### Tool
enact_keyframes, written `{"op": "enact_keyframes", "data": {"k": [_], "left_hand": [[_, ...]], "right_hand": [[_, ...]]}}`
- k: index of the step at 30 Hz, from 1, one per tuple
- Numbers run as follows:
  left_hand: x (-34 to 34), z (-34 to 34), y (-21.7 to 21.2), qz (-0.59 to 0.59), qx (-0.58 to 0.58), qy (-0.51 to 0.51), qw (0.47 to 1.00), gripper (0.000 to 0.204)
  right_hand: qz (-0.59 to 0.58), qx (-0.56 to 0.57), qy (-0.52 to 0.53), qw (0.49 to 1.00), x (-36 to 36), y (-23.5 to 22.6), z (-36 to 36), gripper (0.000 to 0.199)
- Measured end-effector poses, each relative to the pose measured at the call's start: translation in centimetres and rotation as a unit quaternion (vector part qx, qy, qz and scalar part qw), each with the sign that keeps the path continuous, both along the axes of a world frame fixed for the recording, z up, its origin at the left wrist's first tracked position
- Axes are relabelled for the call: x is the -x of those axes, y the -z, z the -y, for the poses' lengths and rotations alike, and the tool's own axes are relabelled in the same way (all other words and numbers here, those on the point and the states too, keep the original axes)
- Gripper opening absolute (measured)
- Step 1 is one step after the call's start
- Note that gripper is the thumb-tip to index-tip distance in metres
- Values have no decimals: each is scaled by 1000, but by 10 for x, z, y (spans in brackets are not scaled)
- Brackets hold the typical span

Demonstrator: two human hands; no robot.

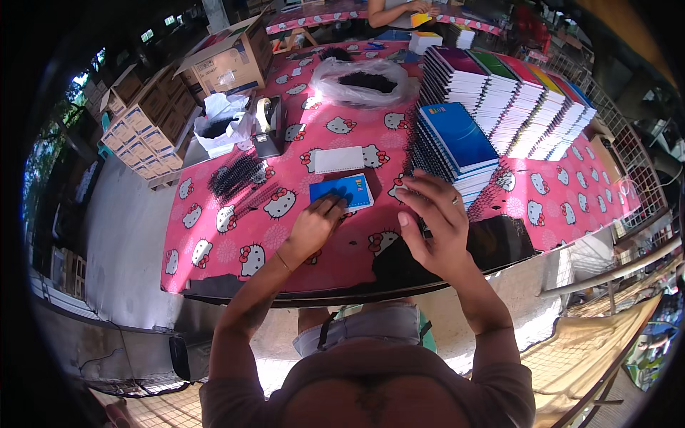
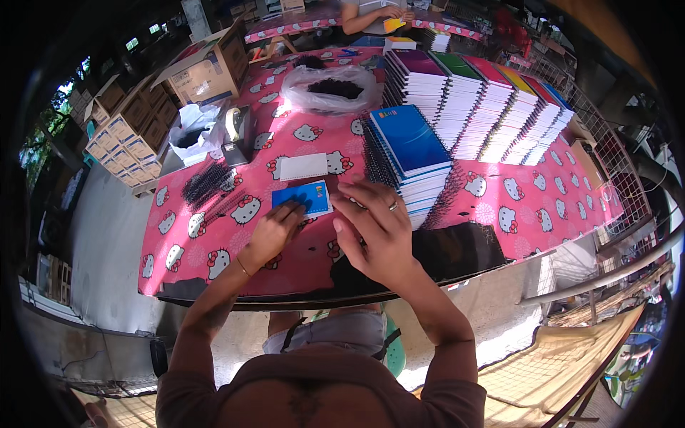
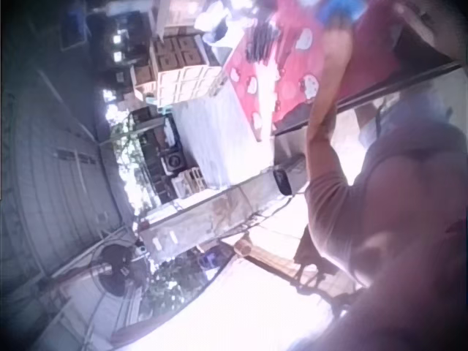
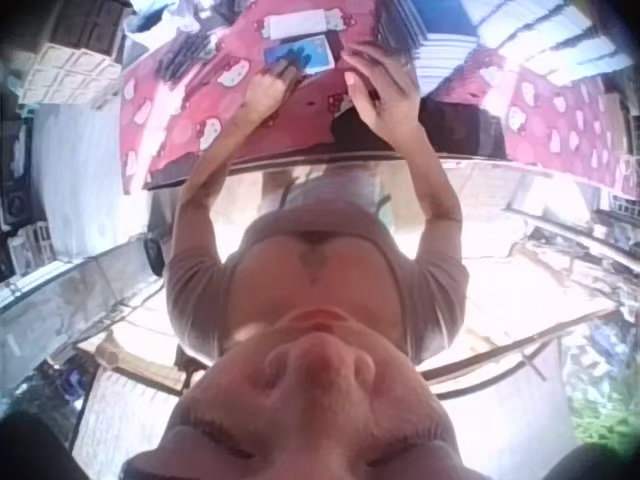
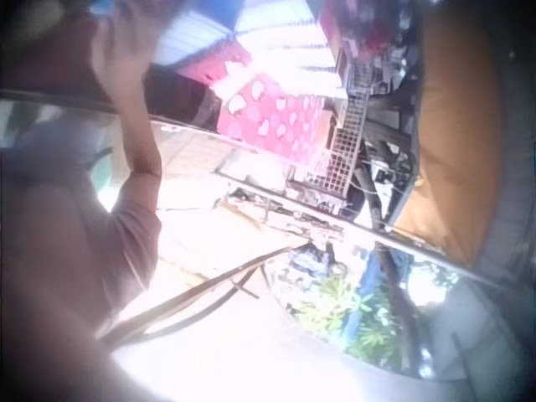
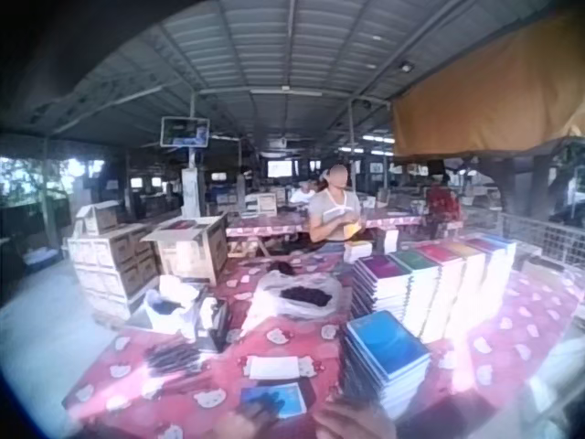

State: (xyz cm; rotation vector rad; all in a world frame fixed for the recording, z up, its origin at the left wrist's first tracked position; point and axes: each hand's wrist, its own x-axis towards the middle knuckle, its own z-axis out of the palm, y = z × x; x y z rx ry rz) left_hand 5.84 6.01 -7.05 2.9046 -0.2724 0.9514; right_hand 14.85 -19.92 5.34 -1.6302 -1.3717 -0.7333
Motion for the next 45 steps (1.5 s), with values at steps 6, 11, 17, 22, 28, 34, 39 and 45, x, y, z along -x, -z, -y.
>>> {"op": "enact_keyframes", "data": {"k": [6,11,17,22,28,34,39,45], "left_hand": [[0,-2,-7,-32,106,-17,994,26],[-11,-13,-19,-98,242,-26,965,19],[-12,-11,-16,-55,211,-25,976,15],[-12,-8,-16,-55,257,-49,964,15],[-8,-12,-16,-59,281,-61,956,16],[-9,3,-18,-6,142,-62,988,22],[18,24,-74,49,54,-94,993,27],[51,67,-28,-20,79,-87,993,43]], "right_hand": [[-283,30,-40,958,11,70,-12,26],[-397,94,-33,912,1,120,-19,32],[-399,157,10,903,-15,156,-45,51],[-282,157,43,946,-28,167,-68,54],[-234,161,85,955,-21,140,-78,49],[-581,-38,-157,797,-28,132,-95,52],[-324,1,-52,945,-9,101,-70,67],[-486,32,-171,857,17,147,-42,58]]}}
